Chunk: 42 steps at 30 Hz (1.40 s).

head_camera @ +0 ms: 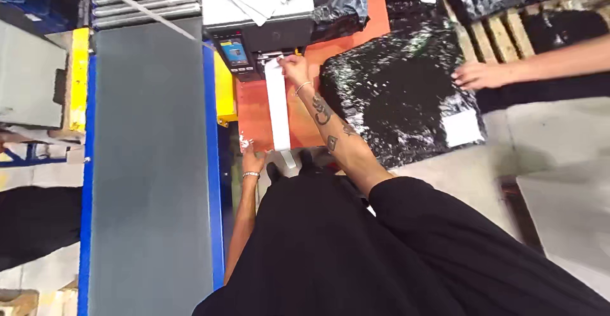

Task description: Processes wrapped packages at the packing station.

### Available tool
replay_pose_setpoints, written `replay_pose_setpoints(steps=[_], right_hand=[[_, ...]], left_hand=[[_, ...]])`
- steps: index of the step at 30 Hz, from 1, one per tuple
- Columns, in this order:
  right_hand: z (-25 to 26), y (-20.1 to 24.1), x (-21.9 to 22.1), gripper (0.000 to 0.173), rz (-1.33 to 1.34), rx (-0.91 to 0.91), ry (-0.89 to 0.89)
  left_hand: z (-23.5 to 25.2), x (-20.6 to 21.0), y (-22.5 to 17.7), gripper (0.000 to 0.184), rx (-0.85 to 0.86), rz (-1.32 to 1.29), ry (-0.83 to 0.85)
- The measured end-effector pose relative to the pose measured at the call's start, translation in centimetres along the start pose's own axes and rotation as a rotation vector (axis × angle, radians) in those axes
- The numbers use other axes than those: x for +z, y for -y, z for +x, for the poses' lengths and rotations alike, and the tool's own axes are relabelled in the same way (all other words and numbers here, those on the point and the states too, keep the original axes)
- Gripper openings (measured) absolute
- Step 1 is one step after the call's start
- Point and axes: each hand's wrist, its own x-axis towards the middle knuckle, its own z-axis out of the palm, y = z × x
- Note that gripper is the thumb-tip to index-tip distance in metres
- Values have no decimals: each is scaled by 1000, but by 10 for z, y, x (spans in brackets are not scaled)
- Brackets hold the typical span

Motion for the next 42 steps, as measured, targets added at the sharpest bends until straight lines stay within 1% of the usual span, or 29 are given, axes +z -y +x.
replay_pose_setpoints(steps=[1,3,5,6,7,9,11,12,13,16,19,21,23,25,26,27,28,29,30,32,34,35,37,38,39,40,41,42], right_hand=[[-18,0,-20,28,29,-63,8],[-50,-7,-70,25,54,-187,-34],[-70,-24,-132,27,-66,-246,-158],[-77,-38,-164,31,-191,-226,-243],[-80,-54,-196,35,-352,-164,-328],[-85,-88,-255,49,-702,79,-429],[-90,-124,-303,67,-826,286,-501],[-93,-135,-322,73,-833,336,-556],[-94,-141,-341,74,-839,347,-611],[-101,-155,-403,71,-809,350,-715],[-88,-176,-483,71,-827,327,-784],[-76,-193,-523,77,-802,425,-742],[-65,-213,-547,83,-761,599,-644],[-59,-223,-554,96,-753,737,-545],[-59,-222,-552,100,-770,767,-514],[-62,-218,-548,100,-787,771,-508],[-70,-215,-541,98,-789,752,-526],[-84,-215,-532,94,-773,726,-550],[-99,-218,-519,88,-715,702,-592],[-143,-229,-476,75,-552,683,-714],[-183,-231,-427,60,-362,558,-849],[-203,-227,-402,51,-242,451,-891],[-244,-207,-344,40,29,241,-887],[-259,-196,-318,36,135,179,-843],[-265,-186,-295,33,217,116,-779],[-267,-174,-272,34,268,61,-664],[-266,-161,-247,36,303,4,-548],[-259,-143,-219,34,322,-44,-433]], left_hand=[[0,3,-12,67,21,-18,-32],[2,14,-36,58,95,-55,-11],[4,34,-62,54,174,-123,82],[6,47,-73,53,213,-151,145],[10,60,-86,52,244,-167,216],[19,85,-118,55,264,-156,371],[29,111,-148,61,247,-121,495],[36,123,-163,64,226,-108,525],[42,134,-177,67,193,-108,537],[55,167,-207,72,43,-160,529],[64,194,-223,77,-31,-197,503],[63,209,-220,82,-71,-285,481],[65,225,-213,91,-133,-405,474],[66,236,-209,98,-174,-492,466],[66,240,-208,101,-182,-521,445],[65,242,-207,102,-189,-546,413],[62,240,-206,99,-195,-580,378],[56,233,-207,93,-185,-612,336],[48,222,-209,89,-139,-642,291],[18,190,-199,87,43,-683,207],[-7,146,-178,101,257,-675,133],[-18,120,-163,110,313,-667,114],[-43,59,-121,126,325,-677,69],[-56,29,-94,130,307,-691,21],[-67,-1,-68,129,286,-730,-31],[-80,-29,-41,112,296,-818,-72],[-95,-57,-14,81,347,-923,-106],[-111,-83,13,50,425,-1011,-122]])
